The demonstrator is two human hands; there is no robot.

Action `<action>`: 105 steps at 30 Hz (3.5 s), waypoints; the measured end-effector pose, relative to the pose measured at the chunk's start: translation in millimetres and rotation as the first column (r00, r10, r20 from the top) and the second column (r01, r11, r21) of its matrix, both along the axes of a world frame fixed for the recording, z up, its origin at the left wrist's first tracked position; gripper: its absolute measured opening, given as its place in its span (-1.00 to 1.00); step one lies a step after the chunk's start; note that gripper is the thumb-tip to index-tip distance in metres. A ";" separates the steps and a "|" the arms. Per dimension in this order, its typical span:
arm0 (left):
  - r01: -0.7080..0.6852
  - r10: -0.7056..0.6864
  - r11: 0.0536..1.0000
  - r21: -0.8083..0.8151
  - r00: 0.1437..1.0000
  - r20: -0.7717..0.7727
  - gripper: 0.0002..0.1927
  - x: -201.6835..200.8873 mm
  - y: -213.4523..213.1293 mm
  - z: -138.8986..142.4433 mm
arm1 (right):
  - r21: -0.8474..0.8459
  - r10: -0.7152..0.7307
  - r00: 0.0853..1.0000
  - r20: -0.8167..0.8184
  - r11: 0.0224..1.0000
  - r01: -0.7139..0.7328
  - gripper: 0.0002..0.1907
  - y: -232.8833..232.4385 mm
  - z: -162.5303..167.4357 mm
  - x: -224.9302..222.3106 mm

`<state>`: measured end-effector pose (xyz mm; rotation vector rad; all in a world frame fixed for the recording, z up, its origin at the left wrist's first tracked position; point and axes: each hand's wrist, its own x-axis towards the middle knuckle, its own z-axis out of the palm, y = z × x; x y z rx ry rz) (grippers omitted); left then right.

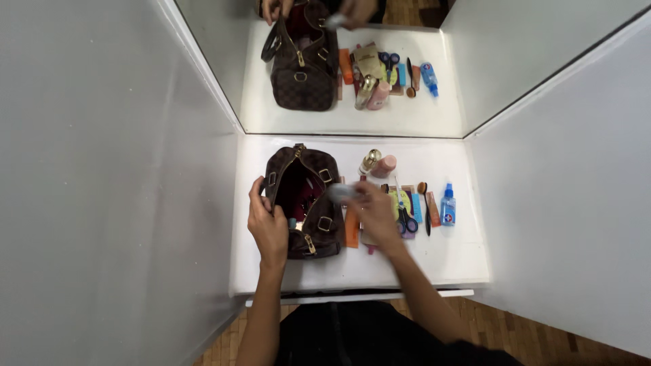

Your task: The person takes cosmetics, bottles, and small toiletry items out of a handbag on a vanity table, then carries them to a plastic drawer unit and places the items one by one into an open drawer, arranging them inside.

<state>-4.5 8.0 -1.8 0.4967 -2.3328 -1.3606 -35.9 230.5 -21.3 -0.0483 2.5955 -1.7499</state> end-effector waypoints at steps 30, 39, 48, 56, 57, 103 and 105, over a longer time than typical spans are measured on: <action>-0.051 0.051 0.999 -0.006 0.997 -0.053 -0.24 -3.8 -8.6 0.1 | 0.704 0.635 0.518 0.573 -0.057 -0.708 -0.67 -158.8 -142.0 -72.7; -0.052 0.051 0.999 -0.015 0.997 -0.050 -0.24 -7.6 -10.0 -3.8 | 0.575 0.573 0.473 0.669 0.004 -0.818 -0.73 -160.2 -152.0 -77.0; -0.057 0.057 0.998 0.010 0.998 -0.041 -0.23 -6.0 -7.7 0.9 | 0.488 0.535 0.813 0.232 0.659 -0.573 -0.70 -114.2 -18.8 -73.0; -0.047 0.046 0.998 -0.028 0.998 -0.054 -0.24 -4.0 -1.1 1.9 | 0.149 0.341 0.933 -0.113 0.935 -0.323 -0.70 14.8 41.8 -32.7; -0.045 0.042 0.998 -0.035 0.997 -0.064 -0.24 -3.5 0.5 1.9 | 0.179 0.307 0.945 -0.114 0.942 -0.284 -0.68 32.9 38.5 -29.8; -0.033 0.033 0.999 0.000 0.999 -0.005 -0.27 0.8 -11.3 -4.5 | 0.559 0.575 0.814 0.078 0.651 -0.514 -0.71 -138.7 -43.3 -58.1; -0.026 0.026 1.000 0.001 0.999 -0.024 -0.29 3.0 -10.5 -5.3 | 0.478 0.520 0.852 -0.054 0.763 -0.436 -0.73 -121.7 -10.0 -40.8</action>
